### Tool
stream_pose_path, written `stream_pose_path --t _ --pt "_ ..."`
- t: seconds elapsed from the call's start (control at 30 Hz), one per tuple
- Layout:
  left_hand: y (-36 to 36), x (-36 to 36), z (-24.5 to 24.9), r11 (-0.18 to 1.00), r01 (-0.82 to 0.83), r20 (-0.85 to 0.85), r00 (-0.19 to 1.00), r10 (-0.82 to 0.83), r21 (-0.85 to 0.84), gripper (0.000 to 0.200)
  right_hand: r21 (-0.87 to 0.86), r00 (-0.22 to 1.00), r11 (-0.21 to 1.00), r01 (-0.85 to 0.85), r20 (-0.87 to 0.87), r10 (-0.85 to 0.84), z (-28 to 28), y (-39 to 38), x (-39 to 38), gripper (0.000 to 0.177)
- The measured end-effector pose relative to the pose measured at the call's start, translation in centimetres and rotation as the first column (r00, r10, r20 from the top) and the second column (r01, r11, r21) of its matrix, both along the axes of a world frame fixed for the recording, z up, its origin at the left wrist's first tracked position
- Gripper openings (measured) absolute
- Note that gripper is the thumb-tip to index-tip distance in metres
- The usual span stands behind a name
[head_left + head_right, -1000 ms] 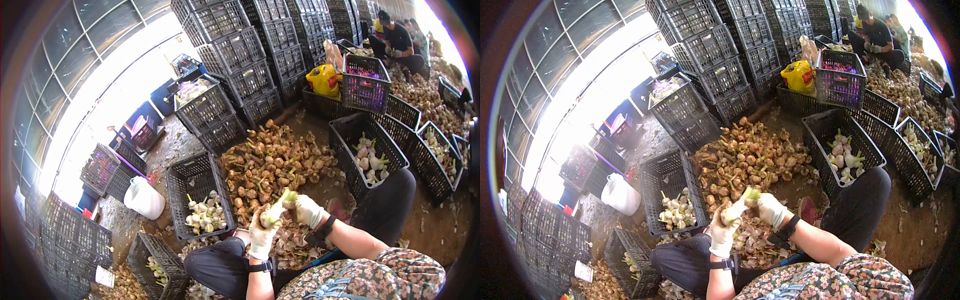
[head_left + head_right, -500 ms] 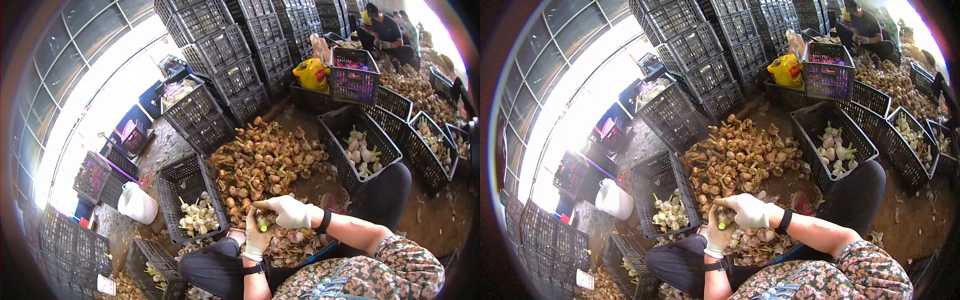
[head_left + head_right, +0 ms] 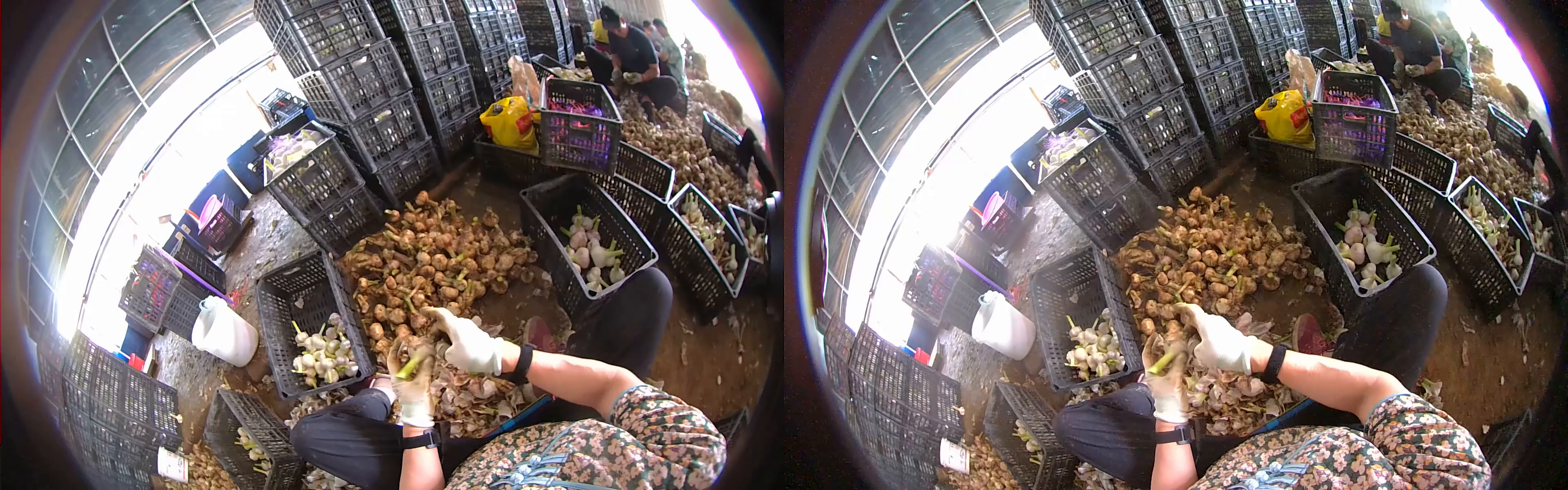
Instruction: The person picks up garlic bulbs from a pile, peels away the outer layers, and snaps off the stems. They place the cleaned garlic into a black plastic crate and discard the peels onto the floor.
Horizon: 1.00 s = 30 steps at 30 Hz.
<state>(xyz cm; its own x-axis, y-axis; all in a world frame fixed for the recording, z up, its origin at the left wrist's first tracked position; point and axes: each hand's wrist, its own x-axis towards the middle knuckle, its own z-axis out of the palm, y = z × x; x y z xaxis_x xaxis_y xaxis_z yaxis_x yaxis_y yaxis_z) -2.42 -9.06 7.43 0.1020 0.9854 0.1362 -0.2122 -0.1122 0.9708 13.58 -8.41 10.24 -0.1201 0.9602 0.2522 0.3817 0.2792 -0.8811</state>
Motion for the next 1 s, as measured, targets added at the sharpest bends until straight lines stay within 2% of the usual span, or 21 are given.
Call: stream_pose_path --t 0.03,0.07,0.1,0.2,0.23,0.3,0.33,0.37,0.43,0.47,0.5,0.53,0.57,0.63,0.7,0.73,0.8,0.83,0.9,0.97,1.0 --pt "-0.2 0.2 0.4 0.999 -0.024 0.141 0.990 0.030 -0.045 0.065 0.037 0.999 0.999 0.002 -0.051 0.000 -0.6 -0.2 -0.5 0.079" --pt "0.1 0.8 -0.3 0.993 -0.118 0.178 0.977 0.120 -0.025 0.050 0.073 0.995 0.997 0.007 -0.102 0.000 -0.4 -0.4 -0.8 0.080" --pt "0.3 0.6 -0.8 0.993 -0.116 0.175 0.977 0.119 -0.028 0.050 0.070 0.994 0.998 0.009 -0.105 -0.002 -0.1 -0.6 -1.0 0.080" --pt "0.9 0.1 -1.8 0.985 -0.107 0.241 0.961 0.137 -0.134 0.044 -0.199 0.991 0.971 0.130 0.012 -0.131 1.8 -1.0 -0.6 0.082" --pt "1.0 -0.1 -2.1 0.985 -0.108 0.242 0.960 0.139 -0.135 0.044 0.010 0.969 0.969 0.247 0.021 -0.247 -1.0 0.0 -0.4 0.082" --pt "0.9 -0.1 -1.1 0.992 -0.097 0.297 0.948 0.117 -0.081 0.044 -0.241 0.937 0.946 0.218 -0.218 -0.271 -0.1 0.6 1.4 0.081" --pt "0.9 -0.3 -0.8 0.996 -0.077 0.307 0.948 0.086 -0.043 0.048 -0.237 0.921 0.924 0.300 -0.183 -0.345 -2.6 1.9 2.4 0.077" --pt "1.0 -0.6 -1.1 0.996 -0.075 0.306 0.948 0.086 -0.047 0.048 -0.133 0.903 0.894 0.429 0.070 -0.423 -2.9 2.1 3.5 0.071" --pt "1.9 -1.5 -2.4 0.988 0.147 0.430 0.889 -0.156 0.054 0.051 -0.151 0.853 0.900 0.409 0.414 -0.318 -3.6 2.2 4.6 0.070" --pt "2.8 -2.3 -4.0 0.963 0.244 0.415 0.869 -0.269 0.113 0.055 -0.079 0.901 0.936 0.343 0.311 -0.304 -3.8 1.8 4.2 0.070" --pt "2.7 -1.8 -4.0 0.963 0.249 0.418 0.867 -0.271 0.106 0.055 -0.004 0.938 0.959 0.283 0.208 -0.276 -2.3 0.7 3.5 0.070" --pt "2.3 -1.1 -4.0 0.994 0.099 0.292 0.950 -0.107 0.040 0.056 -0.112 0.982 0.975 0.191 0.041 -0.187 -0.7 0.0 2.6 0.071" --pt "2.1 -0.4 -3.9 0.998 -0.061 0.148 0.987 0.060 -0.002 0.059 -0.018 0.993 0.993 0.113 -0.024 -0.113 -1.3 0.1 1.7 0.074" --pt "2.1 0.6 -3.5 0.998 -0.012 0.134 0.991 0.004 0.058 0.058 0.041 0.995 0.996 0.080 0.048 -0.082 -0.1 -0.6 -0.3 0.075" --pt "1.8 1.2 -3.2 0.995 -0.011 0.127 0.992 0.024 -0.097 0.057 0.037 0.995 0.998 0.048 0.084 -0.051 -0.3 -0.6 -0.9 0.076" --pt "2.2 1.7 -3.8 0.998 -0.054 0.173 0.983 0.056 -0.017 0.056 -0.004 0.991 0.998 0.065 0.114 -0.065 -0.5 -0.5 -1.1 0.075" --pt "2.3 1.6 -4.5 0.985 -0.170 0.041 0.985 0.169 0.028 0.050 -0.012 0.977 0.996 0.087 0.196 -0.083 -0.9 -0.2 -1.9 0.070" --pt "2.5 1.4 -4.8 0.973 -0.219 -0.024 0.975 0.221 0.076 0.046 0.049 0.988 0.995 0.092 0.122 -0.098 -1.5 -0.3 -2.1 0.066" --pt "2.8 1.6 -5.0 0.968 -0.220 -0.093 0.968 0.232 0.122 0.040 0.063 0.985 0.991 0.122 0.114 -0.129 -0.6 -0.6 -2.6 0.063" --pt "2.4 2.1 -4.8 0.957 -0.258 -0.124 0.953 0.275 0.135 0.036 -0.043 0.978 0.991 0.124 0.173 -0.115 0.0 -0.4 -2.6 0.059" --pt "2.6 2.0 -5.1 0.951 -0.268 -0.183 0.938 0.295 0.157 0.036 -0.014 0.976 0.992 0.123 0.182 -0.118 -0.6 -0.1 -2.6 0.059"
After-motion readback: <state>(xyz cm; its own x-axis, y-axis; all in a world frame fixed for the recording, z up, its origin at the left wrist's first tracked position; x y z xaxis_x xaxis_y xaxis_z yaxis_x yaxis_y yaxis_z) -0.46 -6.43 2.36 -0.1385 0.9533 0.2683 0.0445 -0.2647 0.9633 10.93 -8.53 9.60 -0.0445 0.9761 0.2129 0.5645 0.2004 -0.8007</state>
